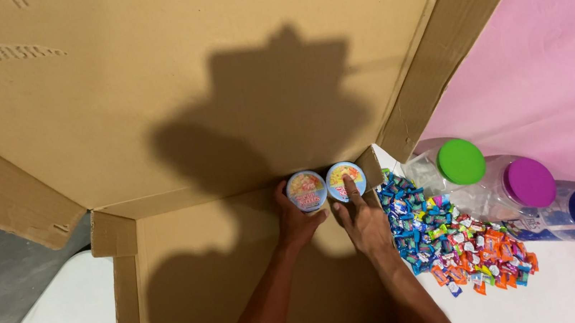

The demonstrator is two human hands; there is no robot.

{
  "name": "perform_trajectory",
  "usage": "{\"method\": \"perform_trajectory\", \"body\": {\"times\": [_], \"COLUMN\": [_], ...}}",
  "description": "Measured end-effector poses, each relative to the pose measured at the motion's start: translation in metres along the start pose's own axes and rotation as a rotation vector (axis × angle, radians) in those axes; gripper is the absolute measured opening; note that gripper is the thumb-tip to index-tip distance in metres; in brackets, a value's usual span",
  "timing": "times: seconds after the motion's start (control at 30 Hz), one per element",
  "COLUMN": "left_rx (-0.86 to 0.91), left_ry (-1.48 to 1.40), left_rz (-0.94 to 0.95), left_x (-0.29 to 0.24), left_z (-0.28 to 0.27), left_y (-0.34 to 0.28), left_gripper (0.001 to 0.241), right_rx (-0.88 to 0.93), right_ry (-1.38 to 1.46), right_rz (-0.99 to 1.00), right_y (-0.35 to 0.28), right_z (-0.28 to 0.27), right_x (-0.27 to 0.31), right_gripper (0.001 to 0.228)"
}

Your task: The person places stacks of cup noodles into a large cardboard box by hand.

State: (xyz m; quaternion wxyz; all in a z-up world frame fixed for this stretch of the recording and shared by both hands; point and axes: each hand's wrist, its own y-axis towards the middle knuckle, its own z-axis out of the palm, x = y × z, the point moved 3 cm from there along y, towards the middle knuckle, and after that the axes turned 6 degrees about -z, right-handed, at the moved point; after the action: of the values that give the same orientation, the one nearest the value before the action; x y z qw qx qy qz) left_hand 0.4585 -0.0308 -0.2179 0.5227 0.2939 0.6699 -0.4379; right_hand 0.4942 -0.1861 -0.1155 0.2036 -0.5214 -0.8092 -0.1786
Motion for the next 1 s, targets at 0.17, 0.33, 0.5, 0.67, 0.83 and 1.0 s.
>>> {"method": "perform_trajectory", "body": {"times": [0.17,0.33,0.5,0.67,0.83,1.0], "left_rx": [-0.05,0.007,-0.015,-0.048,-0.052,-0.052], "left_ry": [-0.034,-0.132,-0.092,-0.032,-0.122,-0.139], "left_rz": [0.008,0.169,0.155,0.155,0.17,0.153], "left_x": [0.031,0.036,0.035,0.032,0.036,0.015], "left_z": [0.006,0.007,0.006,0.005,0.007,0.0], "left_y": [0.01,0.013,0.014,0.008,0.012,-0.004], "left_gripper": [0.104,0.098,0.098,0.098,0.1,0.112], "right_rx": [-0.155,-0.194,-0.185,-0.135,-0.201,-0.126], "right_ry": [0.102,0.109,0.144,0.231,0.187,0.144], "right_rz": [-0.12,-0.129,-0.114,-0.078,-0.161,-0.094], "right_y": [-0.004,-0.004,-0.002,-0.002,-0.003,-0.005], "right_z": [0.022,0.023,0.018,0.018,0.027,0.024], "right_x": [-0.033,-0.036,-0.031,-0.034,-0.049,-0.052], "right_gripper": [0.046,0.041,0.04,0.04,0.042,0.049]}}
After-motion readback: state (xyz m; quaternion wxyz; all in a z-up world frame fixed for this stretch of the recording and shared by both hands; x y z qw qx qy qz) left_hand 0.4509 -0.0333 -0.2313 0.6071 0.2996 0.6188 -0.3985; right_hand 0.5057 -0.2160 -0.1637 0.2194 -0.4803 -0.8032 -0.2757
